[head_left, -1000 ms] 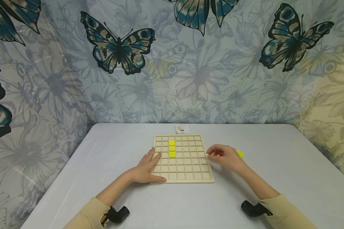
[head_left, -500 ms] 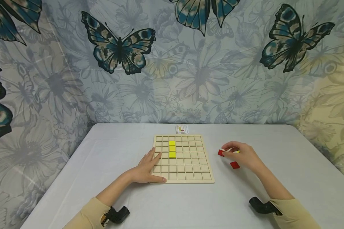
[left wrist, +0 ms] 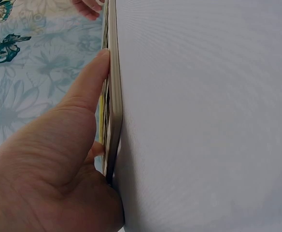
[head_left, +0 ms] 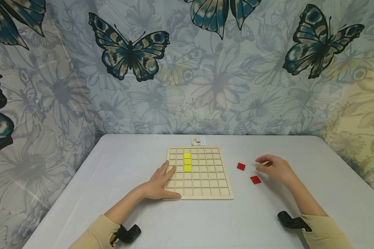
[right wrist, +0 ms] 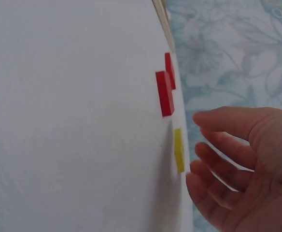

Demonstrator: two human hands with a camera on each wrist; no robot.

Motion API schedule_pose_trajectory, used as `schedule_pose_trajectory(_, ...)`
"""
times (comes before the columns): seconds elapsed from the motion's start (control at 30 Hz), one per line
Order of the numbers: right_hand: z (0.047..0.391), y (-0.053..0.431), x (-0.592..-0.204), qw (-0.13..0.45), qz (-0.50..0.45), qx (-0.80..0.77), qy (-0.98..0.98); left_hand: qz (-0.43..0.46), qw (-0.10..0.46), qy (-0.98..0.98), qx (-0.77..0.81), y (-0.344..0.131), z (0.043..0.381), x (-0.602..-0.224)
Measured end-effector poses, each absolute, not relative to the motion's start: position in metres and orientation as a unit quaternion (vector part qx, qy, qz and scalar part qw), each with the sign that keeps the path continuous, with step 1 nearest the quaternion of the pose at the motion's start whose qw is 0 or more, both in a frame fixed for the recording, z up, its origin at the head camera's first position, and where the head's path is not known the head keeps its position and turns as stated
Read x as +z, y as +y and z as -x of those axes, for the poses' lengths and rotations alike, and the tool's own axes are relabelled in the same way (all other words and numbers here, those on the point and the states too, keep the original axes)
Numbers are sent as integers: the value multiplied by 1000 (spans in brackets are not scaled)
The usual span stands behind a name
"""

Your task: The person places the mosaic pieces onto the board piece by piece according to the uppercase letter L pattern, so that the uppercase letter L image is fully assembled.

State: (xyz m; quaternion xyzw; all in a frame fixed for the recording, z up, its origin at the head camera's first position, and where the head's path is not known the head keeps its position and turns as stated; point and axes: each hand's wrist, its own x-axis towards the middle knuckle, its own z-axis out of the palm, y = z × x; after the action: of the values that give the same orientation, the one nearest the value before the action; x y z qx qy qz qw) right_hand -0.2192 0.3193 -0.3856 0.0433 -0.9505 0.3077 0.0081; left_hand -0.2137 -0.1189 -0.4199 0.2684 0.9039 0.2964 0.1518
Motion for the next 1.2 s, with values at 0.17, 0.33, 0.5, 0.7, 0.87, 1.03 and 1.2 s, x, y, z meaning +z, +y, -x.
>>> schedule_pose_trajectory(0.17, 220, 327, -389, 9, -28, 288, -957, -261, 154, 905, 298, -118, 214, -420)
schedule_pose_trajectory(0.33, 221, 332, -391, 8, -30, 283, -959, -260, 156, 905, 298, -117, 214, -420)
schedule_pose_trajectory(0.5, 221, 335, -393, 10, -37, 283, -958, -262, 157, 905, 297, -116, 215, -420)
schedule_pose_trajectory(0.7, 221, 337, -394, 11, -39, 279, -959, -261, 156, 904, 300, -116, 215, -420)
schedule_pose_trajectory(0.87, 221, 336, -395, 6, -30, 285, -958, -263, 155, 903, 301, -117, 215, -421)
schedule_pose_trajectory(1.03, 221, 336, -398, 13, -25, 288, -957, -267, 152, 902, 304, -118, 214, -420)
schedule_pose_trajectory(1.2, 221, 336, -400, 23, -24, 292, -956, -266, 152, 902, 303, -118, 213, -418)
